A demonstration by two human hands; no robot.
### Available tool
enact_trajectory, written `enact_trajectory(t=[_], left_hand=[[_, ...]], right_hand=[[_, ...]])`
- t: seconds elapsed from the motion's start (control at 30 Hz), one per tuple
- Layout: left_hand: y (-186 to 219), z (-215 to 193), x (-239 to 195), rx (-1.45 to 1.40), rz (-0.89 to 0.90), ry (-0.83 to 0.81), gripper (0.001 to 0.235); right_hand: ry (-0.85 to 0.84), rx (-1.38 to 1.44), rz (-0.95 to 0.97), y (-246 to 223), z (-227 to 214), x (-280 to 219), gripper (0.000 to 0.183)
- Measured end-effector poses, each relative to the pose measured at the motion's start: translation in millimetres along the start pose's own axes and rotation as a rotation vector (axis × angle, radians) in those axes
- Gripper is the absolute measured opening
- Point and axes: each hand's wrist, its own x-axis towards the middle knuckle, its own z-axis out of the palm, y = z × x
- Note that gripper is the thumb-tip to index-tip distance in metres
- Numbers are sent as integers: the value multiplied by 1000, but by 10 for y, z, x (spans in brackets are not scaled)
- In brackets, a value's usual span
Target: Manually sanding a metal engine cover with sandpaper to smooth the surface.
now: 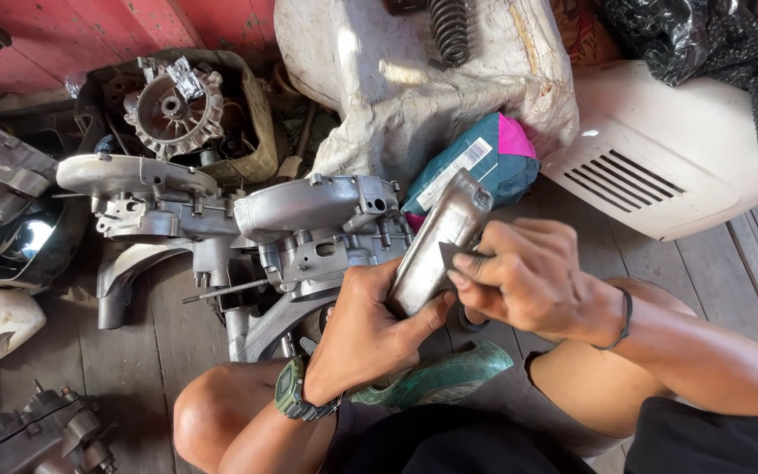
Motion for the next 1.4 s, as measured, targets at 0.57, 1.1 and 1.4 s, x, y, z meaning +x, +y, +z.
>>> enact_trajectory(t=[0.57, 1.1, 1.4], left_hand=[[-278, 32, -43, -184, -115, -78, 17], [-363, 46, -52, -409, -166, -137, 22], [-247, 93, 40, -436, -55, -53, 30]], right_hand=[[40, -15, 11, 5, -45, 41, 22], [59, -77, 17, -9, -28, -6, 20], [159, 6, -4, -30, 51, -19, 18]])
